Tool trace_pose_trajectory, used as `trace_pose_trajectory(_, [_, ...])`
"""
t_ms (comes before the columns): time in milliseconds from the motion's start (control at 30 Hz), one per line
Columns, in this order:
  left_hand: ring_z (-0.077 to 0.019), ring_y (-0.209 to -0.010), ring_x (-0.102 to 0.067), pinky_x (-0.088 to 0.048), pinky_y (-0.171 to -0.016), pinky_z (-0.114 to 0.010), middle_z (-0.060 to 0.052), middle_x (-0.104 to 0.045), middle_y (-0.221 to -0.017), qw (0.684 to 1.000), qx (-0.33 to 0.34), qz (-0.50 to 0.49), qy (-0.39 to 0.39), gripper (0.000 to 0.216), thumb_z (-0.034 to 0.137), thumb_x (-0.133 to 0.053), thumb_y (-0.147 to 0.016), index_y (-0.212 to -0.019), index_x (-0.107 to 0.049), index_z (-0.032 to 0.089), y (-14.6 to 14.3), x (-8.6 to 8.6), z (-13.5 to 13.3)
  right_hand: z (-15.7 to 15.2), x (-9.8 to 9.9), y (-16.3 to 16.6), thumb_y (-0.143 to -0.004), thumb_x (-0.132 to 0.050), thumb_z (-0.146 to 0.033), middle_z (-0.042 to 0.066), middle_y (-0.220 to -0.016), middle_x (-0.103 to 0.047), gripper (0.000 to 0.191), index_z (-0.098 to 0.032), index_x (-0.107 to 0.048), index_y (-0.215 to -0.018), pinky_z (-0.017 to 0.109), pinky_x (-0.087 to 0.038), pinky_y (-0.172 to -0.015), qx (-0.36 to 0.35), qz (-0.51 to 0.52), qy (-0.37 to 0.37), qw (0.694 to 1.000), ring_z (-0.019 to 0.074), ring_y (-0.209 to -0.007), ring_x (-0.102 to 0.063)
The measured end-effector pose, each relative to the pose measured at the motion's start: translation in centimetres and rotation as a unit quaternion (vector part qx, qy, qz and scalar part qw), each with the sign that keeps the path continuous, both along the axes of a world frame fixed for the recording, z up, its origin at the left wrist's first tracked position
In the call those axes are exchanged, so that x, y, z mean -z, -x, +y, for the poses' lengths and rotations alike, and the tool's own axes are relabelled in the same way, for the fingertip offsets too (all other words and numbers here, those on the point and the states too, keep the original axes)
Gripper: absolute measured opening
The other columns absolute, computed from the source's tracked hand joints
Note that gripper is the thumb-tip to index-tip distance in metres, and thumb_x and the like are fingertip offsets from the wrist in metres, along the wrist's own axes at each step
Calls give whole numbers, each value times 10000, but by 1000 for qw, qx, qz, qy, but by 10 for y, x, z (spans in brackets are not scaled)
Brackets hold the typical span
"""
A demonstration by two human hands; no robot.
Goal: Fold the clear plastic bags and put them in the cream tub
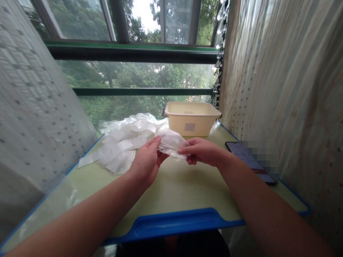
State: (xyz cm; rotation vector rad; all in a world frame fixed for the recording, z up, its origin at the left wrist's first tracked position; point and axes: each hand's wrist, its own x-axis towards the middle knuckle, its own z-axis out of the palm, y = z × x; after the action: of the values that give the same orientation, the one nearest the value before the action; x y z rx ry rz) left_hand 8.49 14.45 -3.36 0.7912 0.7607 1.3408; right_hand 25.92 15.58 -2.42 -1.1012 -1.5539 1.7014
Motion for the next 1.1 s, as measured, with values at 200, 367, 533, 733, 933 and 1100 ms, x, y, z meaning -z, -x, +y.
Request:
trace_pose_trajectory(200, [-123,-697,-598,-537,-674,-291,-47,-629,-800,999,9,28,-31,139,237,-575,-767,-844,-596,124,1,-1,0,-3,0,4,-724,-623,-451,51,-669,-617,341,-114,-593,-768,161,-416,-416,-39,-18,13,999,99,-525,-588])
trace_pose_trajectory(367, [-122,-583,-575,-525,-517,-247,-25,-607,-690,971,-37,201,-127,295,392,-591,-744,-886,-636,138,6,2,4,0,-6,-4,-737,-590,-474,90,-949,-630,384,-168,-590,-968,212,-476,-497,50,-12,-46,998,147,-694,-617])
trace_pose_trajectory(533, [-122,-598,-572,-524,-537,-237,-18,-609,-693,939,-46,265,-212,360,451,-557,-757,-919,-654,144,7,2,3,3,1,-3,-657,-692,-242,41,-948,-639,387,-180,-575,-1020,261,-465,-760,28,-5,-169,985,159,-896,-584])
trace_pose_trajectory(733, [-149,-670,-596,-518,-639,-284,-42,-654,-763,966,8,202,-163,367,434,-587,-742,-944,-655,135,3,-2,-1,9,19,5,-674,-628,-242,32,-776,-642,194,-121,-627,-826,287,-452,-662,72,-126,-262,954,171,-725,-581])
trace_pose_trajectory(933, [-163,-760,-584,-457,-734,-264,-40,-669,-811,959,9,221,-179,323,408,-574,-762,-934,-671,152,2,-4,-3,10,17,9,-642,-658,-241,30,-859,-629,245,-138,-619,-860,280,-445,-687,91,-114,-332,932,183,-779,-567])
trace_pose_trajectory(1100, [-160,-778,-552,-427,-712,-224,-22,-643,-787,929,-53,278,-240,274,394,-569,-767,-879,-682,172,7,-6,-3,2,6,2,-623,-701,-313,29,-888,-632,374,-178,-596,-955,281,-447,-682,39,-140,-276,950,175,-773,-567])
